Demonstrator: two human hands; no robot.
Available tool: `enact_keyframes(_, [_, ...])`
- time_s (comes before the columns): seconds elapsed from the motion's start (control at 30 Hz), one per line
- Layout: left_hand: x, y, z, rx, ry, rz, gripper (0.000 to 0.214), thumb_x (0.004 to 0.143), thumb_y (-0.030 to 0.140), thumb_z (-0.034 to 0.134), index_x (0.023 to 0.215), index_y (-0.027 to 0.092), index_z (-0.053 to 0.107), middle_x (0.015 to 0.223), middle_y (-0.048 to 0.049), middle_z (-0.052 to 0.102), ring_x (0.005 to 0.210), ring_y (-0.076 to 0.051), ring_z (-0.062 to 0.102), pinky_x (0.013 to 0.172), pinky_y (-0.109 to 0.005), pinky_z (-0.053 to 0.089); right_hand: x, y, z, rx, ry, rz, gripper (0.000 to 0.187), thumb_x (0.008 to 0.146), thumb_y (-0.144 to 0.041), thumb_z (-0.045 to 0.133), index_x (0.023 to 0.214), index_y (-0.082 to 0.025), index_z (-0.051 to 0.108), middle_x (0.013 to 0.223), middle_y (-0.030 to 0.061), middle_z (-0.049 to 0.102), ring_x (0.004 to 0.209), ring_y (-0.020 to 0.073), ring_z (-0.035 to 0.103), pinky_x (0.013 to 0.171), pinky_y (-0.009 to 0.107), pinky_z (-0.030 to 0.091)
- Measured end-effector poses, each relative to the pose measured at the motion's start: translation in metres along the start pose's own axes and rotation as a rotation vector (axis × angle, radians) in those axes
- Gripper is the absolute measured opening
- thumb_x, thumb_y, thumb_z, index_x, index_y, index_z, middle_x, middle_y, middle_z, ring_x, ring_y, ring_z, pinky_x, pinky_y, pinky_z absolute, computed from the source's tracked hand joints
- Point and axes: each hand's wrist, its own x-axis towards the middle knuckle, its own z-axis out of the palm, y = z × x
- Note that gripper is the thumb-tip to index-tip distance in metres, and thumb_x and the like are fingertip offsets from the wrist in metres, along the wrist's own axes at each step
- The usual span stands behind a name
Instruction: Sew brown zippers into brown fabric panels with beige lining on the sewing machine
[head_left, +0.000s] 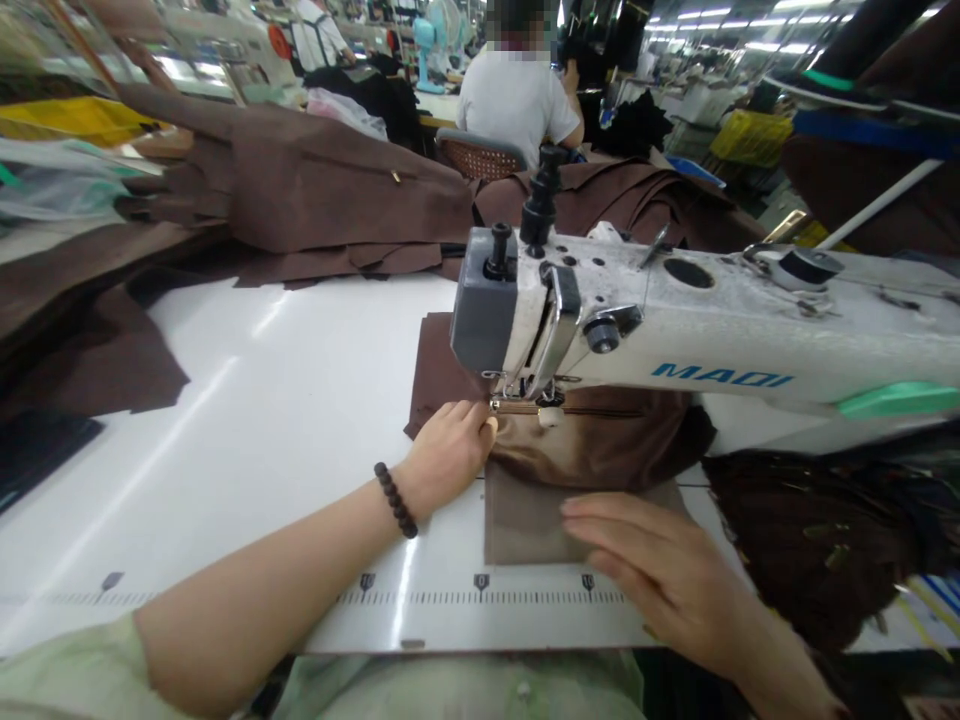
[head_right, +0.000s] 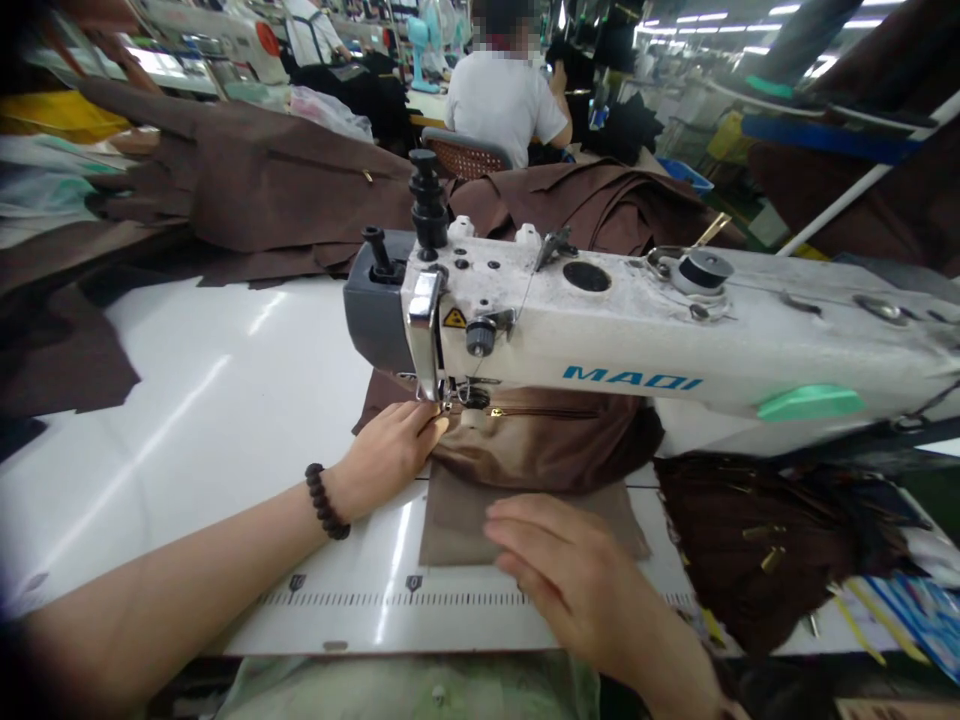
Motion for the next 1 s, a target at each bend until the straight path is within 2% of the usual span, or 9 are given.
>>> enact_keyframes(0.1, [-0.001,-0.001,0.001,-0.015,-0.039,0.016,0.018,0.09,0.012,0.042,0.094,0.008,0.059,0.096,-0.0135,0.058,0.087,-0.023,0.054,0.077,-0.036,0.046,0.031,0.003,0.04,-0.048,-0.169,-0.188,0.035,0.089,-0.022,0.041,0.119,-0.011,0.055,0.124,0.009,0.054,0.115,0.0184,0.05,0.1,0.034,0.043])
enact_keyframes(0.23, [-0.009,-0.003,0.001,-0.089,-0.04,0.101,0.02,0.089,0.011,0.043,0.103,0.007,0.057,0.103,-0.0145,0.058,0.097,-0.024,0.054,0.085,-0.037,0.046,0.024,-0.002,0.068,-0.148,-0.179,-0.136,0.041,0.089,-0.021,0.041,0.127,-0.007,0.046,0.132,0.0102,0.046,0.121,0.0202,0.044,0.101,0.036,0.042])
enact_keyframes(0.33, [-0.013,-0.006,-0.003,-0.232,-0.061,0.108,0.022,0.085,0.008,0.045,0.103,0.006,0.058,0.101,-0.0136,0.061,0.096,-0.024,0.057,0.085,-0.037,0.046,0.011,-0.014,0.067,-0.123,-0.166,-0.108,0.039,0.088,-0.017,0.04,0.126,-0.009,0.048,0.131,0.0096,0.047,0.122,0.0189,0.043,0.103,0.035,0.04])
enact_keyframes(0.4, [-0.008,-0.01,-0.008,-0.357,-0.065,-0.047,0.021,0.081,0.006,0.048,0.097,0.008,0.061,0.095,-0.0123,0.064,0.09,-0.024,0.06,0.081,-0.036,0.048,0.015,-0.02,0.062,-0.087,-0.198,-0.052,0.037,0.088,-0.015,0.039,0.123,-0.012,0.052,0.126,0.0104,0.052,0.117,0.0195,0.048,0.1,0.036,0.043])
enact_keyframes(0.53, [0.014,-0.026,-0.013,-0.486,-0.048,-0.267,0.021,0.078,0.006,0.047,0.086,0.012,0.066,0.08,-0.0066,0.068,0.077,-0.021,0.064,0.07,-0.027,0.049,0.052,-0.02,0.051,-0.059,-0.258,0.255,0.04,0.084,-0.019,0.05,0.124,-0.013,0.05,0.118,0.0139,0.056,0.106,0.0234,0.055,0.093,0.039,0.046])
enact_keyframes(0.73, [0.025,-0.033,-0.011,-0.555,-0.024,-0.292,0.02,0.081,0.011,0.046,0.076,0.012,0.065,0.076,-0.0032,0.068,0.074,-0.018,0.064,0.065,-0.022,0.048,0.086,-0.005,0.044,0.053,-0.262,0.296,0.075,0.069,-0.029,0.07,0.134,-0.015,0.037,0.126,0.0119,0.051,0.116,0.0252,0.048,0.1,0.036,0.038])
enact_keyframes(0.83, [0.021,-0.024,-0.01,-0.573,-0.018,-0.262,0.008,0.075,0.015,0.058,0.078,0.012,0.065,0.075,-0.0026,0.067,0.075,-0.019,0.064,0.065,-0.021,0.049,0.085,-0.004,0.044,0.086,-0.253,0.301,0.068,0.066,-0.028,0.073,0.127,-0.014,0.045,0.116,0.0111,0.057,0.107,0.0242,0.053,0.094,0.035,0.041])
enact_keyframes(0.93, [0.017,-0.013,-0.008,-0.529,-0.001,-0.22,0.025,0.064,0.015,0.07,0.087,0.009,0.063,0.089,-0.0088,0.067,0.084,-0.024,0.064,0.073,-0.028,0.05,0.084,-0.005,0.045,0.105,-0.225,0.28,0.061,0.064,-0.026,0.074,0.119,-0.013,0.052,0.105,0.0095,0.061,0.101,0.0233,0.055,0.091,0.035,0.042])
enact_keyframes(1.0, [0.015,-0.008,-0.006,-0.497,0.013,-0.206,0.023,0.066,0.01,0.066,0.088,0.008,0.063,0.098,-0.0135,0.064,0.091,-0.027,0.062,0.081,-0.034,0.049,0.083,-0.006,0.045,0.105,-0.204,0.271,0.062,0.064,-0.024,0.074,0.121,-0.013,0.051,0.105,0.0098,0.06,0.102,0.0233,0.055,0.092,0.035,0.041])
